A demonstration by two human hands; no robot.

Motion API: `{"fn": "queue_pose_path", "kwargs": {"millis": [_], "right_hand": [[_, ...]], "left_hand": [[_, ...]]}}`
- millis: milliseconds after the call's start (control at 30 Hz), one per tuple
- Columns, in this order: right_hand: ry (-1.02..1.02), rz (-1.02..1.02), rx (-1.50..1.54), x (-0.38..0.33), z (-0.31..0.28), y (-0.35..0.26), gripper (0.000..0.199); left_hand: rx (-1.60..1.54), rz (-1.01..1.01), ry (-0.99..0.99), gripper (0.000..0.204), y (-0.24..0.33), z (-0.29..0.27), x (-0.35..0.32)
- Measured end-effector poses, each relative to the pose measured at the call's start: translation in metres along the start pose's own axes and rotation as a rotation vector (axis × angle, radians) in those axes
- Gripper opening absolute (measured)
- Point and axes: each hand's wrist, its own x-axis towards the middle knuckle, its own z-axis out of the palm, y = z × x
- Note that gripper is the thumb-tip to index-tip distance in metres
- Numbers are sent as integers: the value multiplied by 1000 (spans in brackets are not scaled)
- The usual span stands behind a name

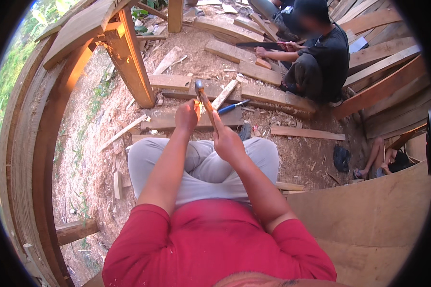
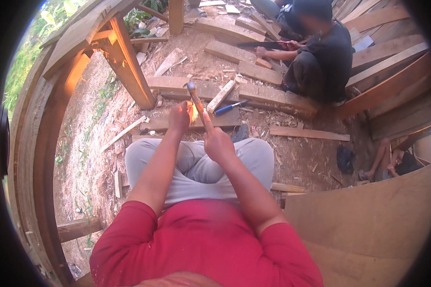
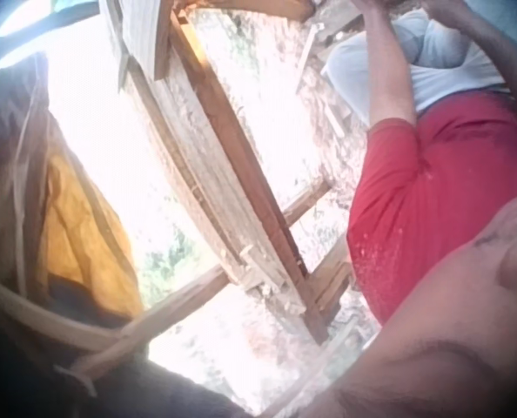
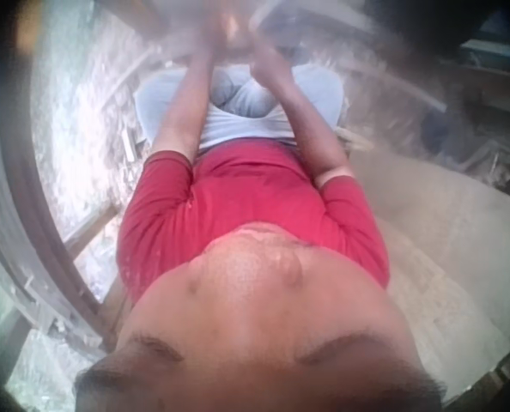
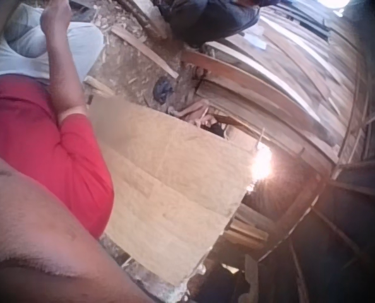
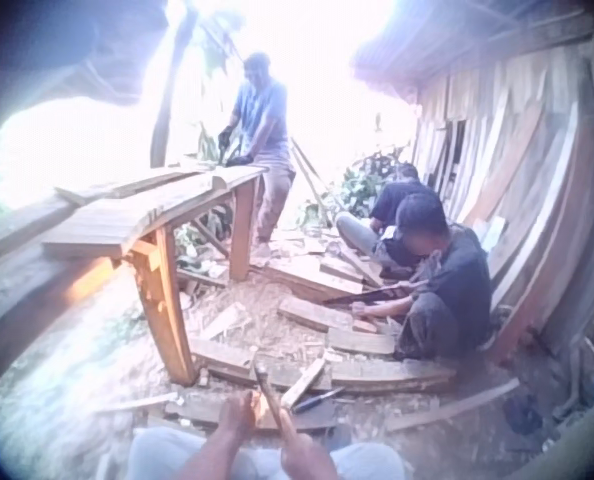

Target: The person sits on the floor and uses a hammer to drive a small wooden peg into a larger piece of wood, then checks the fit and hammers it further.

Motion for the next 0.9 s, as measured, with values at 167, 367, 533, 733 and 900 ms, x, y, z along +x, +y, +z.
{"fn": "queue_pose_path", "kwargs": {"millis": [167, 367, 533, 733, 900], "right_hand": [[43, -50, -1, 2, -18, -3, 80], [-6, -33, 5, -2, 0, 3, 80], [18, -34, -18, 2, -6, 4, 80], [26, -44, 4, -9, -3, 7, 79], [-23, -15, -13, -5, -3, 6, 78]], "left_hand": [[-83, 1, 31, 11, 17, -11, 9], [11, 71, 53, 13, -7, 1, -5], [-49, 50, -29, 12, 6, -5, 5], [-20, -33, -165, 18, 11, -21, 5], [-21, -46, -139, 20, 3, -17, 4]]}}
